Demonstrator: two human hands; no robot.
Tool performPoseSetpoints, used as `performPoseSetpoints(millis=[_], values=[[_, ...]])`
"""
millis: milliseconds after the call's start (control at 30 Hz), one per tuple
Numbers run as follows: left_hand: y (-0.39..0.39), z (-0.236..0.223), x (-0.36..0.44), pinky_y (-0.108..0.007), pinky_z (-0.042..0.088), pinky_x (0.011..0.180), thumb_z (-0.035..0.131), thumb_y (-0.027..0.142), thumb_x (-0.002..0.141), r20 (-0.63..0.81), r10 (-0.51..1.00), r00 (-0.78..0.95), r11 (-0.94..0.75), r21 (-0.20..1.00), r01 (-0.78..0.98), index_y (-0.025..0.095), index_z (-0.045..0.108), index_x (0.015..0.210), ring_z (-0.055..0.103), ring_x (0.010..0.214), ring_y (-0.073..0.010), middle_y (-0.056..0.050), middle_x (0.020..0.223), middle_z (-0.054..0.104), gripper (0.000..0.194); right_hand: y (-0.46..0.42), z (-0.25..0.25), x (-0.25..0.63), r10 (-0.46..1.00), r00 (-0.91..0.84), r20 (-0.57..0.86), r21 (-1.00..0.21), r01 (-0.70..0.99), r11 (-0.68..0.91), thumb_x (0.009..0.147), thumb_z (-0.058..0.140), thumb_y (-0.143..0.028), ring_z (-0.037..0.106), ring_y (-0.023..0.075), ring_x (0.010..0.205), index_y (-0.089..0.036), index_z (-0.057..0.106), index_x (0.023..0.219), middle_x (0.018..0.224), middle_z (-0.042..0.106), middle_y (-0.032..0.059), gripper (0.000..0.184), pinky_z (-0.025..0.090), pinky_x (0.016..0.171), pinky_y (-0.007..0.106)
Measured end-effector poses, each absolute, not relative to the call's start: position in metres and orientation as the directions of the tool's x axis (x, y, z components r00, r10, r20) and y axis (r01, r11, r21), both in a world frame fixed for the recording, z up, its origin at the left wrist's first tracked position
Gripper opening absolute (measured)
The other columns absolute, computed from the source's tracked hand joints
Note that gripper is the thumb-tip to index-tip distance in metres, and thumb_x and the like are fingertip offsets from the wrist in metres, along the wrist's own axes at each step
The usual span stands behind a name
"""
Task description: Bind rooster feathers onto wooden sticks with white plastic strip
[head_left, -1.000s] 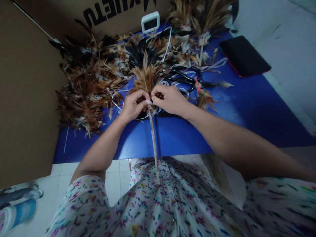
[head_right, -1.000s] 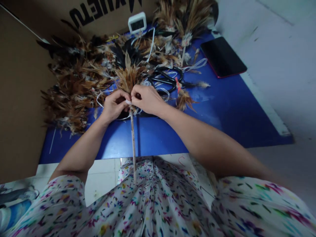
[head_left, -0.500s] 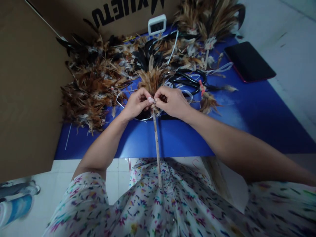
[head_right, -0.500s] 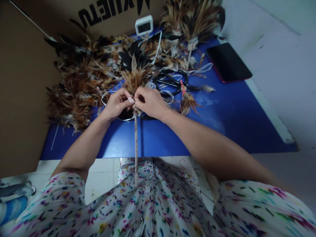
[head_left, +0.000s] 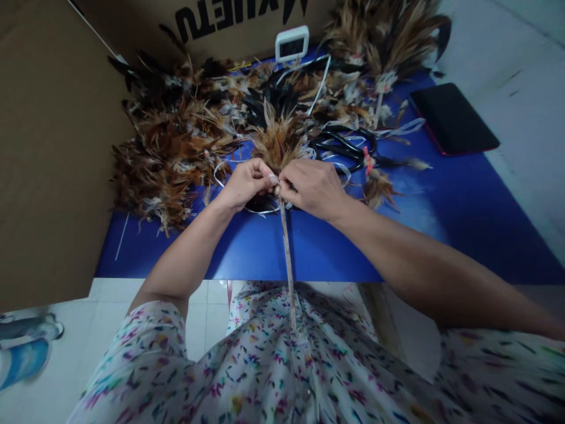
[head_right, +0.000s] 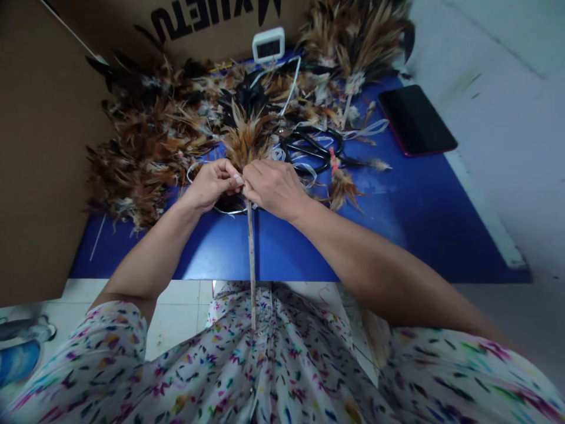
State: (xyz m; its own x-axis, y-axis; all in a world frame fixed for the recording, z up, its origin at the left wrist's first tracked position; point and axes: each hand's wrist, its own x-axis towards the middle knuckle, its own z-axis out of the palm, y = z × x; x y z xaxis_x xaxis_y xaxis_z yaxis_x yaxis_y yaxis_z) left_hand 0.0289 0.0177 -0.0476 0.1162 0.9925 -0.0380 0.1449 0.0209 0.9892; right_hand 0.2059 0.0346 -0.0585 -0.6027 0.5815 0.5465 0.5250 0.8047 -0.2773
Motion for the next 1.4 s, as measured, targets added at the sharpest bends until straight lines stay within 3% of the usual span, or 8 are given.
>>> performPoseSetpoints(millis=[200, 433, 500, 667, 833, 1000, 1167, 1400], values=[[0.017, -0.046, 0.029, -0.019, 0.046, 0.050, 0.091, 0.028, 0.058, -0.170, 0.980, 0.105, 0.167, 0.985, 0.042, 0.014, 0.053, 0.064, 0.056, 0.048, -0.0061, 0.002, 0.052, 0.059, 0.041, 0.033, -0.052, 0.207, 0.499, -0.698, 0.514, -0.153, 0.498, 0.854, 0.093, 0.042, -0.020, 0.051, 0.0211, 0.070, -0.018, 0.062, 0.074, 0.069, 0.058, 0.0091, 0.027, 0.033, 0.064, 0.037], [0.021, -0.052, 0.026, -0.019, 0.045, 0.049, 0.082, 0.011, 0.060, -0.195, 0.977, 0.084, 0.196, 0.981, -0.003, 0.015, 0.052, 0.063, 0.055, 0.046, -0.0056, 0.005, 0.050, 0.055, 0.030, 0.032, -0.050, 0.209, 0.461, -0.731, 0.503, -0.161, 0.445, 0.881, 0.095, 0.041, -0.024, 0.052, 0.0206, 0.071, -0.020, 0.062, 0.072, 0.068, 0.060, 0.0077, 0.031, 0.036, 0.066, 0.037], [0.021, -0.052, 0.026, -0.019, 0.046, 0.049, 0.082, 0.013, 0.060, -0.197, 0.978, 0.076, 0.197, 0.980, 0.012, 0.015, 0.052, 0.063, 0.055, 0.046, -0.0052, 0.004, 0.051, 0.057, 0.031, 0.032, -0.052, 0.210, 0.496, -0.684, 0.536, -0.258, 0.427, 0.867, 0.091, 0.045, -0.023, 0.055, 0.0200, 0.073, -0.020, 0.064, 0.077, 0.073, 0.063, 0.0069, 0.024, 0.040, 0.069, 0.036], [0.021, -0.055, 0.024, -0.019, 0.046, 0.050, 0.088, 0.027, 0.056, -0.074, 0.995, 0.066, 0.067, 0.992, 0.106, 0.016, 0.051, 0.066, 0.057, 0.050, -0.0059, 0.003, 0.058, 0.061, 0.039, 0.034, -0.056, 0.212, 0.714, -0.487, 0.504, -0.649, 0.333, 0.685, 0.080, 0.052, -0.017, 0.058, 0.0155, 0.071, -0.018, 0.065, 0.087, 0.081, 0.067, 0.0036, 0.015, 0.046, 0.070, 0.031], [0.022, -0.056, 0.023, -0.019, 0.048, 0.055, 0.088, 0.039, 0.056, 0.130, 0.990, 0.061, -0.141, 0.960, 0.243, 0.018, 0.051, 0.071, 0.060, 0.057, -0.0069, 0.003, 0.065, 0.063, 0.046, 0.042, -0.060, 0.211, 0.816, -0.405, 0.413, -0.824, 0.216, 0.524, 0.077, 0.047, -0.010, 0.064, 0.0167, 0.082, -0.017, 0.065, 0.092, 0.088, 0.070, 0.0044, 0.024, 0.050, 0.075, 0.032], [0.019, -0.058, 0.025, -0.021, 0.049, 0.062, 0.081, 0.042, 0.068, 0.318, 0.944, 0.090, -0.320, 0.812, 0.487, 0.018, 0.052, 0.074, 0.062, 0.064, -0.0086, 0.002, 0.070, 0.064, 0.038, 0.046, -0.065, 0.209, 0.822, -0.412, 0.392, -0.849, 0.182, 0.496, 0.077, 0.048, -0.009, 0.066, 0.0171, 0.087, -0.018, 0.065, 0.092, 0.090, 0.071, 0.0042, 0.025, 0.052, 0.082, 0.034], [0.013, -0.061, 0.025, -0.021, 0.050, 0.068, 0.069, 0.029, 0.079, 0.450, 0.881, 0.144, -0.421, 0.612, 0.670, 0.019, 0.056, 0.081, 0.064, 0.072, -0.0094, 0.001, 0.080, 0.068, 0.017, 0.049, -0.068, 0.206, 0.842, -0.400, 0.363, -0.866, 0.188, 0.463, 0.076, 0.049, -0.009, 0.066, 0.0166, 0.082, -0.018, 0.065, 0.087, 0.086, 0.071, 0.0034, 0.021, 0.053, 0.081, 0.034], [0.020, -0.067, 0.018, -0.024, 0.050, 0.071, 0.061, 0.020, 0.082, 0.588, 0.755, 0.290, -0.529, 0.284, 0.800, 0.019, 0.059, 0.084, 0.064, 0.073, -0.0117, -0.001, 0.080, 0.069, 0.003, 0.054, -0.074, 0.199, 0.848, -0.383, 0.367, -0.879, 0.154, 0.451, 0.074, 0.052, -0.009, 0.064, 0.0159, 0.078, -0.016, 0.066, 0.085, 0.081, 0.070, 0.0030, 0.019, 0.052, 0.078, 0.033]])
